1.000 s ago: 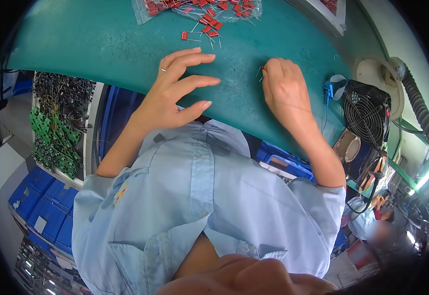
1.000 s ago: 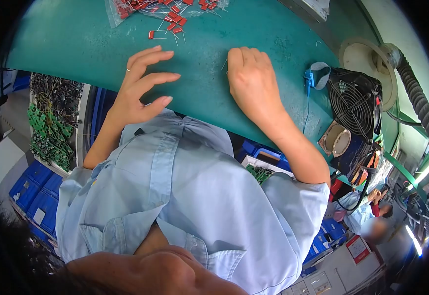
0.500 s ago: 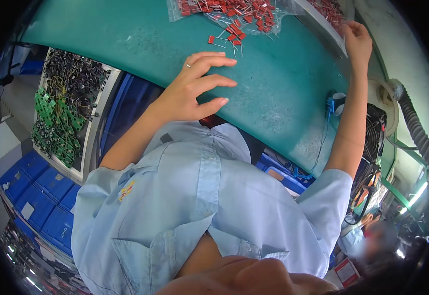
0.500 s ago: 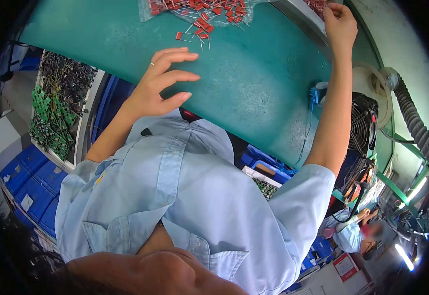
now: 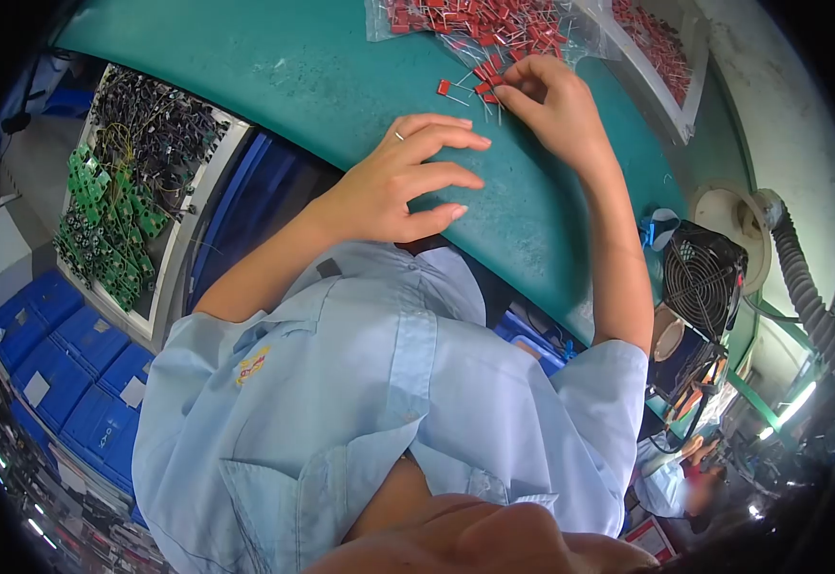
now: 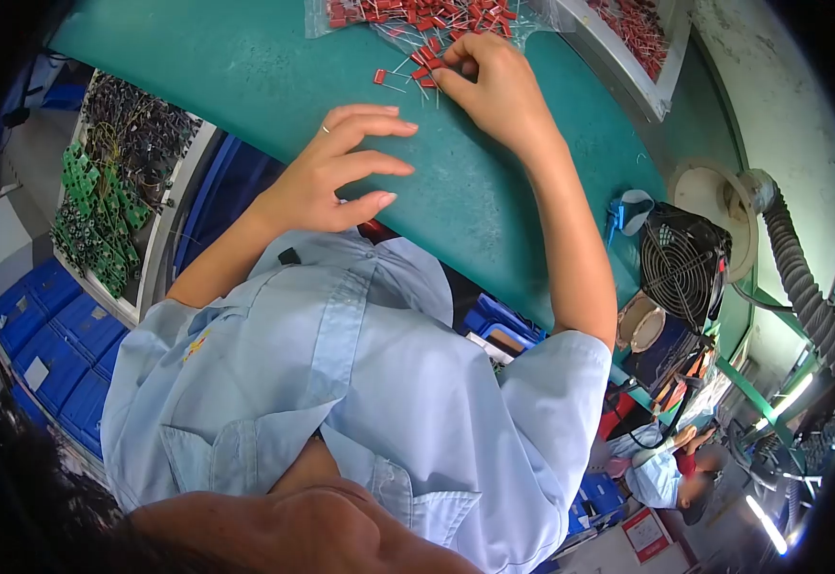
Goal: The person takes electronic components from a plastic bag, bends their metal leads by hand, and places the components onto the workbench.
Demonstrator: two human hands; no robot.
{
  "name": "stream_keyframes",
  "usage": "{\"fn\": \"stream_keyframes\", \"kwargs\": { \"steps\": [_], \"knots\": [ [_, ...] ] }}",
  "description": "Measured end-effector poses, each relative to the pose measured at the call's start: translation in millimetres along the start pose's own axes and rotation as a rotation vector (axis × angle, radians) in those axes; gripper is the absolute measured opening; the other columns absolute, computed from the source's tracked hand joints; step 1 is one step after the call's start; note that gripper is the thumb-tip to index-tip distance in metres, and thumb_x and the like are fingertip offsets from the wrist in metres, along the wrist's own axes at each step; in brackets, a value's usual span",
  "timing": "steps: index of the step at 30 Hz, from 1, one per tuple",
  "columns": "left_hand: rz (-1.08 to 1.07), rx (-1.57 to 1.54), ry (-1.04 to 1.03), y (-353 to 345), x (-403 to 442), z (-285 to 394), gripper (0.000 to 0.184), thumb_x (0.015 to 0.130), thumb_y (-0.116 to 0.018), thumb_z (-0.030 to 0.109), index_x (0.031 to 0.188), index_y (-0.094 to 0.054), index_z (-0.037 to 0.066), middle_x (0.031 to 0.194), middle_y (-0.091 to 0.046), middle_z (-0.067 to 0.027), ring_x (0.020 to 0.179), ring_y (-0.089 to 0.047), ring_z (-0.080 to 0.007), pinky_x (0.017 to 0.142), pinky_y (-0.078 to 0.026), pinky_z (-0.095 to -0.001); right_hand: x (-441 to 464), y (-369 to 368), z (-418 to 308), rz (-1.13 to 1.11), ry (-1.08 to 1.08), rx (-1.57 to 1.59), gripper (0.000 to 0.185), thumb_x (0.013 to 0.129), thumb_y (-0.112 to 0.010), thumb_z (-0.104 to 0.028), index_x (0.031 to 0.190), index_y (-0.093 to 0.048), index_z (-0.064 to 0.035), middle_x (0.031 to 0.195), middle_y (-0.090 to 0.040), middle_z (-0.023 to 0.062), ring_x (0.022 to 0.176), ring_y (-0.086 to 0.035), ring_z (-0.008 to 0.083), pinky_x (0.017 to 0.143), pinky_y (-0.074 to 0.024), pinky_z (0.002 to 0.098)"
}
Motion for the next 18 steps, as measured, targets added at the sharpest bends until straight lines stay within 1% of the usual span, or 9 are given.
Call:
{"fn": "stream_keyframes", "kwargs": {
  "steps": [1,4,7,10,13,16,18],
  "knots": [
    [0.009,0.001,0.000,0,0,0,0.025,0.080,-0.074,0.012,0.105,-0.074,0.007,0.140,-0.058,-0.0116,0.135,-0.048,-0.0350,0.111,-0.039,-0.0469,1,-2,0,-0.019,-0.019,-0.030,0.021,0.086,-0.075,-0.018,0.094,-0.068,0.0003,0.086,-0.067,0.0115,0.079,-0.065,0.0254,0.074,-0.0525,0.0371],
    [0.022,-0.001,0.005,1,0,1,0.024,0.081,-0.074,0.011,0.104,-0.074,0.007,0.140,-0.058,-0.0115,0.135,-0.048,-0.0349,0.111,-0.039,-0.0467,-6,4,-7,-0.022,-0.051,0.096,0.018,0.086,-0.075,-0.014,0.093,-0.067,0.0009,0.084,-0.068,0.0095,0.080,-0.066,0.0205,0.076,-0.0527,0.0340],
    [0.017,-0.001,0.006,1,-1,1,0.025,0.080,-0.074,0.012,0.104,-0.074,0.007,0.140,-0.058,-0.0115,0.135,-0.048,-0.0350,0.111,-0.039,-0.0467,-27,22,-6,-0.011,-0.127,0.226,0.016,0.088,-0.074,-0.012,0.095,-0.068,0.0013,0.086,-0.070,0.0063,0.083,-0.066,0.0150,0.078,-0.0523,0.0310],
    [-0.012,0.004,0.013,0,0,1,0.026,0.079,-0.075,0.013,0.105,-0.074,0.007,0.140,-0.058,-0.0118,0.135,-0.048,-0.0355,0.111,-0.038,-0.0477,-58,38,-1,0.020,-0.231,0.263,0.017,0.090,-0.073,-0.012,0.100,-0.070,0.0016,0.088,-0.071,0.0038,0.085,-0.065,0.0120,0.079,-0.0520,0.0296],
    [-0.039,0.025,0.016,-3,1,0,0.028,0.078,-0.075,0.014,0.105,-0.074,0.007,0.140,-0.058,-0.0125,0.135,-0.048,-0.0366,0.111,-0.038,-0.0487,-85,45,9,-0.015,-0.308,0.273,0.018,0.091,-0.073,-0.012,0.103,-0.072,0.0020,0.089,-0.072,0.0040,0.085,-0.065,0.0118,0.079,-0.0518,0.0288],
    [-0.059,0.035,0.021,-6,2,-1,0.029,0.077,-0.075,0.014,0.105,-0.075,0.008,0.140,-0.059,-0.0129,0.135,-0.048,-0.0374,0.111,-0.038,-0.0489,-104,42,25,-0.057,-0.358,0.298,0.018,0.091,-0.073,-0.012,0.101,-0.072,0.0031,0.087,-0.072,0.0055,0.082,-0.064,0.0116,0.078,-0.0517,0.0287],
    [-0.054,0.040,0.026,-6,3,-1,0.030,0.076,-0.075,0.014,0.105,-0.075,0.008,0.140,-0.059,-0.0129,0.135,-0.049,-0.0375,0.111,-0.038,-0.0485,-106,45,25,-0.134,-0.395,0.253,0.017,0.091,-0.072,-0.012,0.099,-0.072,0.0034,0.084,-0.071,0.0053,0.079,-0.063,0.0116,0.075,-0.0516,0.0290]
  ]
}}
Point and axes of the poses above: each hand's wrist, its own x-axis towards the middle knuckle, its own y-axis out of the back of the hand, z = x × y, the point moved 7 cm from there along x, towards the middle knuckle
